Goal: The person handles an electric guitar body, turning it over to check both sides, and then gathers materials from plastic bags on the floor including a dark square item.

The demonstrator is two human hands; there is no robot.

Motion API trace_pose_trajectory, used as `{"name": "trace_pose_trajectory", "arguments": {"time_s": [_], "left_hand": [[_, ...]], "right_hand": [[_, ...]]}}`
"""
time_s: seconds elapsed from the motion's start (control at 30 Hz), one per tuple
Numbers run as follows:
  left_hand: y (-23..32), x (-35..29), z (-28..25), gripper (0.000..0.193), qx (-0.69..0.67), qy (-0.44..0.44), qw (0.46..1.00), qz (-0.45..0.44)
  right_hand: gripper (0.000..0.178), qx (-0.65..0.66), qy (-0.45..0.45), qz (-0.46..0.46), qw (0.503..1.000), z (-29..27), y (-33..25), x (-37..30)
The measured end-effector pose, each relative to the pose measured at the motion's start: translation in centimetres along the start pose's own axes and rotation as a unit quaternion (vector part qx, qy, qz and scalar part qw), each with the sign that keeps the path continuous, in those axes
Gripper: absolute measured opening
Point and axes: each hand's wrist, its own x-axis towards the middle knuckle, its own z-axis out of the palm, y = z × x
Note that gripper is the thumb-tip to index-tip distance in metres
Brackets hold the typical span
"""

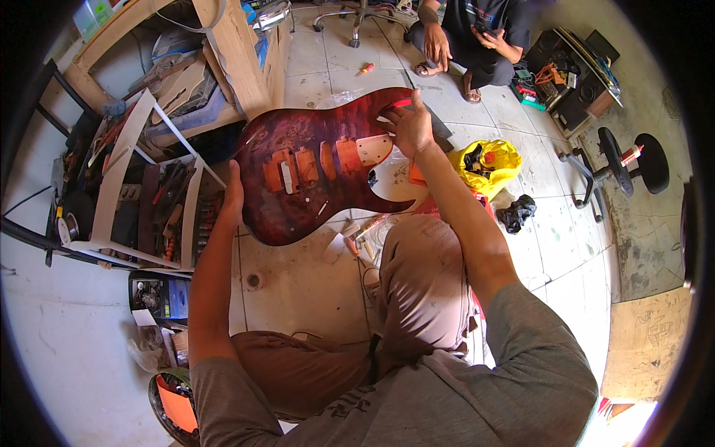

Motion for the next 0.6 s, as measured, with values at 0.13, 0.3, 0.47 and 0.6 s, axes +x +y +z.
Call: {"name": "trace_pose_trajectory", "arguments": {"time_s": [0.13, 0.3, 0.47, 0.6], "left_hand": [[-0.2, 0.7, -0.4, 0.104, -0.007, 0.001, 1.000, -0.016], [0.5, -0.7, 0.7, 0.104, -0.003, 0.003, 1.000, -0.009], [0.2, -0.2, 0.1, 0.104, -0.027, -0.016, 0.999, 0.015], [-0.1, 0.3, 0.2, 0.102, -0.053, -0.028, 0.998, -0.005]], "right_hand": [[0.111, 0.001, 0.012, 0.003, 1.000, 0.4, -0.1, -0.1], [0.111, -0.002, 0.006, 0.001, 1.000, 0.1, -0.3, -0.4], [0.110, 0.009, 0.011, -0.017, 1.000, 0.5, -0.3, 0.1], [0.108, 0.010, 0.007, -0.055, 0.998, 1.1, -0.5, 0.0]]}}
